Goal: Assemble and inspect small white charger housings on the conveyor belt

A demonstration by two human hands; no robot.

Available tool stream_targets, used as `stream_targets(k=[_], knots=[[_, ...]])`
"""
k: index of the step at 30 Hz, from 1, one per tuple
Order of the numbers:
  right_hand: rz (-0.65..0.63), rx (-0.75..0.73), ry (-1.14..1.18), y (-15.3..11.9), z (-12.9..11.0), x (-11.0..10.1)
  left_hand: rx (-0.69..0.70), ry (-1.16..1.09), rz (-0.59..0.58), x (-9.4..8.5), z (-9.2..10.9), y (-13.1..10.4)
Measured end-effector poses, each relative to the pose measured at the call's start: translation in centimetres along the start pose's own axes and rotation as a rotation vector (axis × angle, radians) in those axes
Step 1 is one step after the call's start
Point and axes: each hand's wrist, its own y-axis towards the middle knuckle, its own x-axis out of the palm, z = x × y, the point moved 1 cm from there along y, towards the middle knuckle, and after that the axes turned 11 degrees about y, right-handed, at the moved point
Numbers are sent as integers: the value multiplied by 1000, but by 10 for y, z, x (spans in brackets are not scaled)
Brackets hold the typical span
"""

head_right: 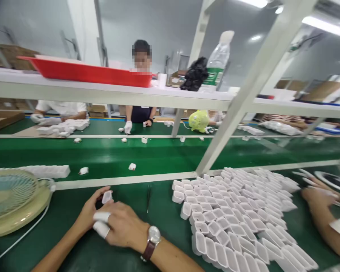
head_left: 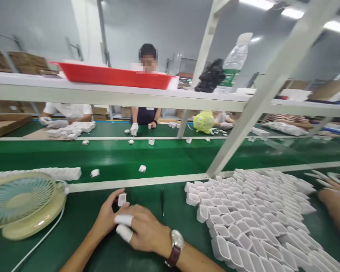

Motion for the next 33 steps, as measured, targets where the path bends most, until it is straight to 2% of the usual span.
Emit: stream_targets(k=[3,6,13,17,20,23,26,30,33], knots=[[82,117,-24,31,17,-25,52,-5,-5,0,7,0],[69,249,-39,61,49,-28,52,47,7,0,13,-2],[-58,269,-10,131,119,14,108,112,10,0,13,-2],[-90,295,32,169,144,42,119,151,-27,1,8,0],[-76,326,82,186,155,57,116,165,-30,2,3,2],[-25,367,146,189,161,60,129,149,-37,2,0,2],[72,424,231,177,162,50,135,133,-44,1,1,2],[203,535,400,135,153,22,136,109,-17,0,5,2],[267,595,544,89,133,-3,145,89,1,-2,7,1]])
